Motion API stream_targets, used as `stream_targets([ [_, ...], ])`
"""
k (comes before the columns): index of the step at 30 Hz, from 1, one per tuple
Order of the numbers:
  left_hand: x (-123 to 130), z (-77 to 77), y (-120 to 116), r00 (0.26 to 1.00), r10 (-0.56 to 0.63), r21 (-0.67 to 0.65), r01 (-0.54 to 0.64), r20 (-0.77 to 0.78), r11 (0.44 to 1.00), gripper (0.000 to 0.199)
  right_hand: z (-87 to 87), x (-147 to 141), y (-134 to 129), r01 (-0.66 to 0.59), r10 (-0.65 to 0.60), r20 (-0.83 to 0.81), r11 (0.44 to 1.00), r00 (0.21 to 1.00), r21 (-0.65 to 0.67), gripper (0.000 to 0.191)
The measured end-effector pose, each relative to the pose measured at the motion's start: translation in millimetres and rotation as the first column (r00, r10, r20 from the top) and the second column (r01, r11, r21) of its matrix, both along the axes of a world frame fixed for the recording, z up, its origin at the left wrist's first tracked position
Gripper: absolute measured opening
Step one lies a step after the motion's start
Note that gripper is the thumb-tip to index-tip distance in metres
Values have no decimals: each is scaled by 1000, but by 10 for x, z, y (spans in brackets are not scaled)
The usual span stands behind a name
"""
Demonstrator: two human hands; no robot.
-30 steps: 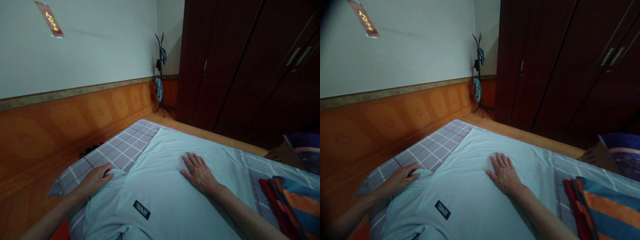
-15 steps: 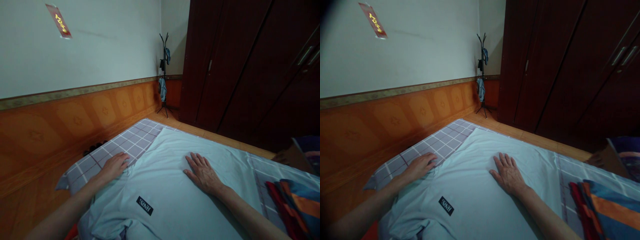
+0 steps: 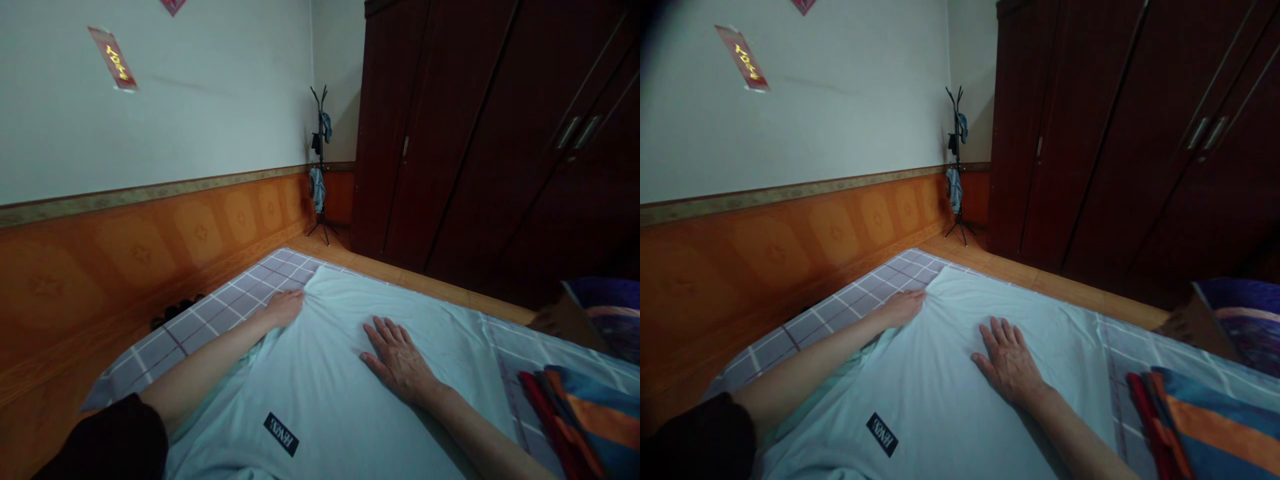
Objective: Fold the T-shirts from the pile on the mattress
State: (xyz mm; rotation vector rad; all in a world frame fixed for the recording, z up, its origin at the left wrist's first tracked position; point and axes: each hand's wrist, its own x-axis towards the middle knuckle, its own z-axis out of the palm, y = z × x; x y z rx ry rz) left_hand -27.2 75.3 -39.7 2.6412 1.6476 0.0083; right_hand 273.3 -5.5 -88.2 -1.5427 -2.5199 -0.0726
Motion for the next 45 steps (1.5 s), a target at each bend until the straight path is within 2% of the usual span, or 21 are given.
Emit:
stream_targets([
  [5, 244, -83, 589, 982, 178, 26, -180, 59, 983, 29, 79, -10, -31, 10, -10, 1, 997, 1000, -71, 68],
  [10, 444, -176, 1020, 917, 377, 60, -387, 130, 920, 31, 102, -9, -43, 6, -8, -24, 996, 1000, -90, 68],
  [16, 628, -267, 1354, 860, 468, 37, -484, 203, 874, 30, 95, 14, -53, 1, -6, -66, 997, 998, -83, 65],
  [20, 643, -296, 1409, 846, 467, 74, -499, 256, 863, 26, 77, 29, -38, -6, -1, -81, 997, 997, -80, 64],
  [23, 637, -303, 1358, 864, 414, 167, -471, 287, 866, 25, 73, 30, -21, -11, 2, -94, 995, 996, -97, 63],
  [26, 694, -318, 1296, 919, 276, 235, -345, 282, 909, 29, 109, 20, -28, -7, -9, -98, 987, 995, -158, 66],
  [30, 843, -407, 1245, 971, 70, 198, -117, 230, 973, 32, 210, -6, -84, 0, -27, -120, 975, 992, -223, 69],
  [34, 910, -544, 1260, 976, 21, 172, -59, 218, 983, 54, 275, 39, -50, 54, -88, -122, 964, 989, -259, 75],
  [36, 907, -606, 1293, 978, 8, 133, -36, 207, 991, 63, 263, 156, 51, 178, -208, -97, 951, 973, -253, 75],
  [38, 902, -643, 1318, 985, 1, 85, -16, 170, 996, 71, 229, 346, 185, 399, -417, -45, 892, 908, -212, 73],
  [41, 921, -626, 1309, 994, 2, 81, -11, 106, 997, 74, 172, 663, 373, 678, -682, 17, 725, 732, -123, 71],
  [43, 953, -578, 1272, 996, -9, 79, 2, 90, 997, 74, 139, 817, 455, 742, -743, 23, 664, 669, -92, 70],
  [45, 990, -527, 1222, 996, -31, 19, 30, 82, 999, 75, 106, 899, 498, 757, -758, 26, 648, 652, -80, 70],
])
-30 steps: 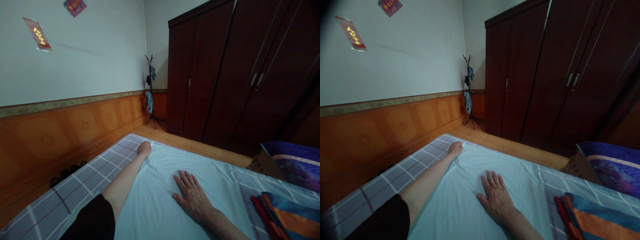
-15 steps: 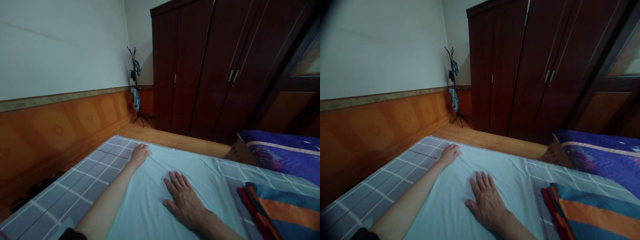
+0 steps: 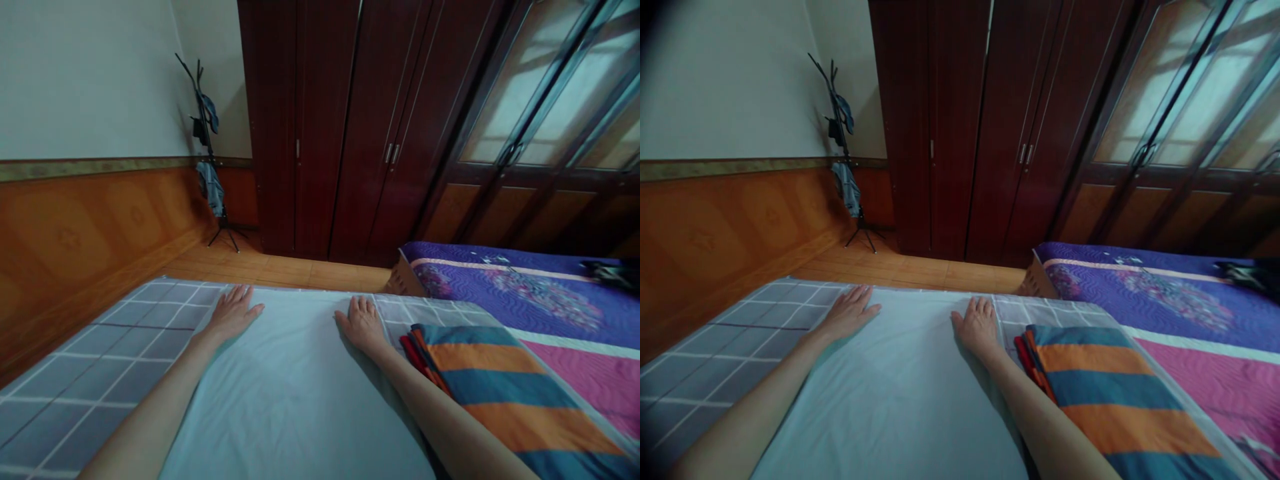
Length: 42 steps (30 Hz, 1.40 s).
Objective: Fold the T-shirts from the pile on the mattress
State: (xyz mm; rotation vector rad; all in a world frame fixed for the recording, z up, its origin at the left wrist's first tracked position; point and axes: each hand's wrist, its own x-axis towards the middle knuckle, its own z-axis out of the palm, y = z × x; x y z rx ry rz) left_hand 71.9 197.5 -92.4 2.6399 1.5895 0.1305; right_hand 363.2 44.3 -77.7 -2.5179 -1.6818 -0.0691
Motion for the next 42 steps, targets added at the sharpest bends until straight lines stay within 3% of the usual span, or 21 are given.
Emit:
stream_targets([
  [4, 59, 51, -86, 999, -42, -108, 40, -17, 993, 74, -59, 34, 20, 52, -52, 13, 999, 999, 10, 75],
  [7, 90, 71, -118, 1000, -20, -64, 20, -3, 998, 74, -76, 33, 22, 78, -78, 17, 997, 997, 21, 76],
  [10, 133, 81, -150, 997, -74, -57, 74, 7, 996, 74, -74, 32, 25, 37, -37, 21, 999, 999, 23, 74],
  [12, 164, 68, -175, 993, -121, -94, 120, -3, 988, 71, -70, 31, 29, 27, -28, 21, 999, 999, 17, 74],
  [21, 199, -76, -161, 991, -132, -67, 133, 16, 989, 69, -110, -48, 3, -6, 6, 27, 1000, 1000, 12, 78],
  [28, 204, -80, -164, 992, -130, -43, 130, 10, 991, 70, 48, -160, -31, 6, -6, 5, 1000, 1000, -26, 75],
  [31, 203, -94, -152, 992, -128, -36, 128, 4, 991, 71, 106, -448, -204, -52, 51, -19, 997, 998, -48, 78],
  [33, 199, -100, -142, 991, -137, -39, 137, 5, 990, 72, 100, -657, -404, -155, 152, -46, 986, 987, -68, 79],
  [36, 192, -91, -138, 989, -149, -39, 149, 9, 988, 73, 89, -744, -757, -266, 259, -75, 958, 963, -105, 78],
  [40, 184, -70, -143, 988, -153, -52, 153, 5, 987, 72, 206, -467, -1166, -7, 4, -16, 990, 1000, -142, 73],
  [42, 182, -67, -142, 987, -158, -51, 158, 9, 986, 72, 290, -434, -1360, 63, -63, 2, 987, 998, -151, 70],
])
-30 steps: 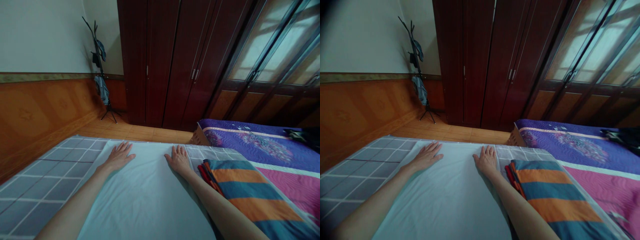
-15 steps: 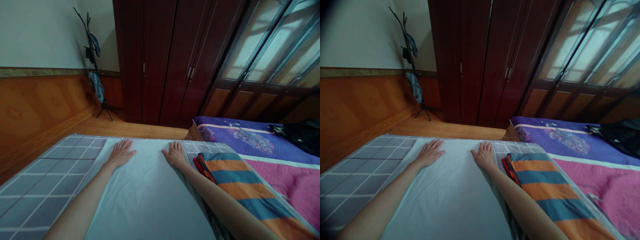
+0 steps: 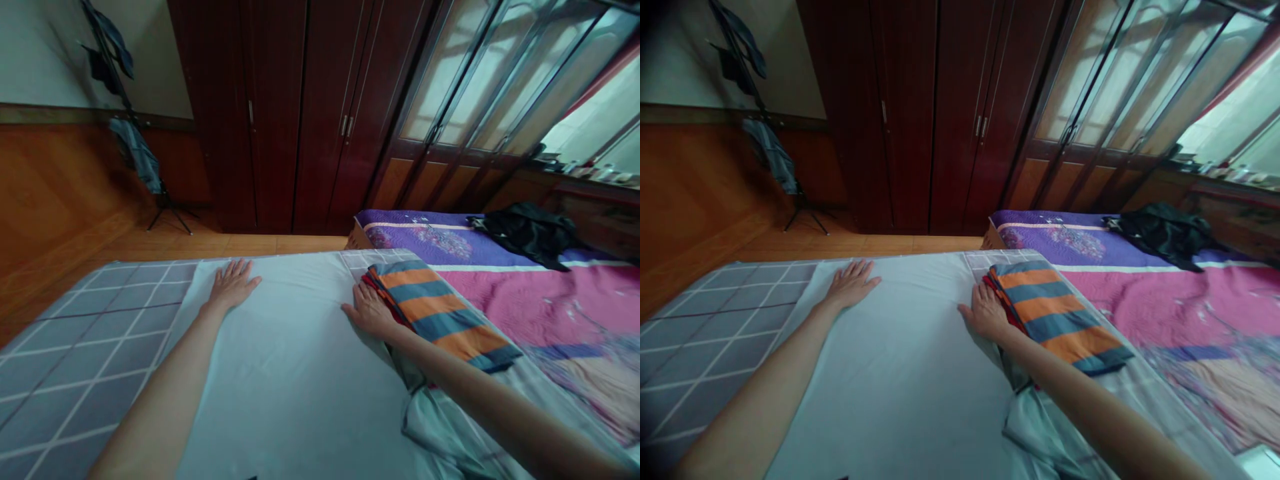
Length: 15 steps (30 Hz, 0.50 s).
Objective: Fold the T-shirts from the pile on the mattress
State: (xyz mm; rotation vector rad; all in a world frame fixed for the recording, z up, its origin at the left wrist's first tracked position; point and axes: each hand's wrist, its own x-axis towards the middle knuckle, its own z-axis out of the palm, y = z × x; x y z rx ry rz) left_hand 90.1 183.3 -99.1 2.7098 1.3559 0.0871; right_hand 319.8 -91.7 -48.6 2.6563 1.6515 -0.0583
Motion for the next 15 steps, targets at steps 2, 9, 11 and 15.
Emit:
stream_targets([
  [2, -2, -1, 5, 1000, -3, 0, 3, 5, 1000, 73, 59, -130, -215, -68, 68, -22, 998, 997, -9, 69],
  [9, -18, -24, 35, 1000, -16, 7, 16, 4, 1000, 74, 116, -499, -1033, -216, 217, -58, 976, 974, 30, 59],
  [11, -23, -43, 43, 1000, -20, 20, 20, 4, 1000, 74, 140, -463, -1303, -90, 89, 14, 980, 996, 179, 53],
  [15, -13, 4, 34, 1000, -16, 48, 16, -8, 999, 73, 99, -545, -1829, -109, 115, -16, 968, 993, 225, 52],
])
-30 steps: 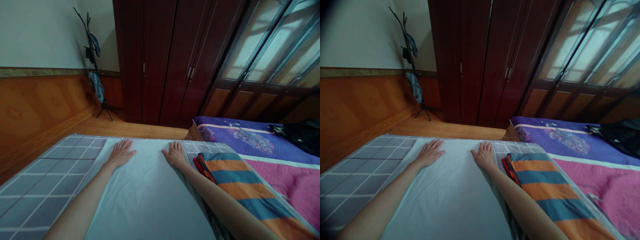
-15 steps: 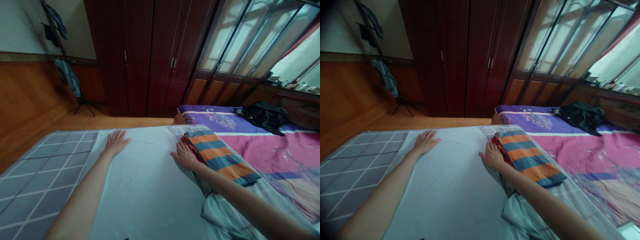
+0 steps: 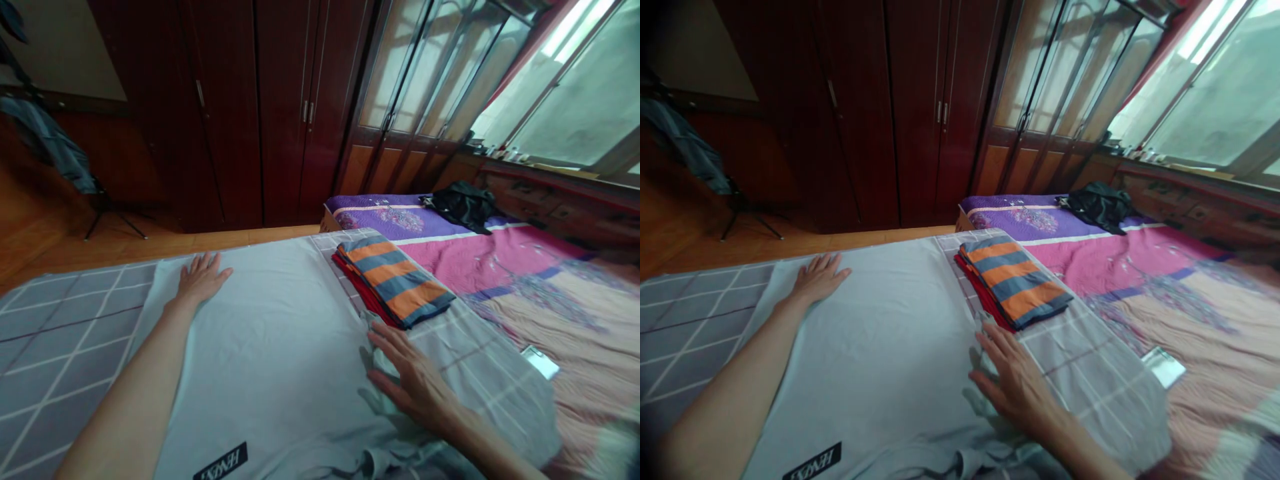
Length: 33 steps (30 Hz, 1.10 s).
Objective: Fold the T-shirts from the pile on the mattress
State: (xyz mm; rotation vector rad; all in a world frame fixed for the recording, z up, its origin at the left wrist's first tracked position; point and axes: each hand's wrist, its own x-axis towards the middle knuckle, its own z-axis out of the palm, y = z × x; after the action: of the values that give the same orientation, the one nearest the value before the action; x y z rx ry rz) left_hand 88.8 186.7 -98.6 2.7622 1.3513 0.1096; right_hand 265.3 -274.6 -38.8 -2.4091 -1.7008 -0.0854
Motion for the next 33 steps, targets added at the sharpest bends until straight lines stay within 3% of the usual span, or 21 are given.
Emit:
stream_targets([
  [2, 37, 141, -56, 999, -30, 46, 31, -15, 998, 73, -68, -46, -177, 12, -13, -21, 998, 1000, -55, 49],
  [5, 164, 517, -321, 977, -215, 136, 215, -12, 967, 75, -135, 4, -300, 249, -248, -35, 967, 968, 57, 43],
  [8, 354, 902, -893, 881, -470, 186, 454, 49, 871, 70, -113, 111, -306, 496, -470, -184, 857, 863, 136, 43],
  [11, 531, 1048, -1653, 702, -706, 108, 697, 97, 709, 60, -56, 154, -267, 621, -505, -450, 768, 737, 156, 35],
  [14, 648, 929, -2306, 510, -854, -40, 860, 98, 509, 49, -18, 175, -278, 696, -374, -712, 682, 594, 223, 30],
  [16, 689, 789, -2586, 436, -894, -98, 899, 101, 428, 50, -4, 211, -345, 736, -309, -787, 628, 534, 254, 38],
  [18, 711, 660, -2747, 416, -905, -138, 905, 93, 402, 58, 2, 250, -441, 793, -251, -853, 549, 456, 262, 39],
  [21, 734, 518, -2864, 440, -895, -155, 892, 72, 425, 66, -15, 266, -549, 892, -23, -980, 420, 197, 170, 31],
  [23, 748, 448, -2925, 451, -890, -149, 887, 72, 438, 66, -38, 254, -563, 916, 114, -991, 388, 67, 106, 27],
  [25, 751, 391, -2996, 427, -899, -131, 901, 99, 414, 68, -60, 254, -542, 930, 174, -984, 355, 37, 98, 24],
  [29, 709, 331, -3117, 333, -926, -61, 943, 175, 327, 69, -81, 320, -508, 975, 235, -971, 200, 47, 96, 16],
  [31, 681, 322, -3133, 358, -916, -37, 933, 184, 357, 65, -89, 345, -522, 983, 232, -970, 145, 77, 113, 12],
  [33, 664, 316, -3120, 429, -884, -22, 901, 184, 433, 65, -97, 330, -544, 982, 227, -968, 128, 105, 137, 11],
])
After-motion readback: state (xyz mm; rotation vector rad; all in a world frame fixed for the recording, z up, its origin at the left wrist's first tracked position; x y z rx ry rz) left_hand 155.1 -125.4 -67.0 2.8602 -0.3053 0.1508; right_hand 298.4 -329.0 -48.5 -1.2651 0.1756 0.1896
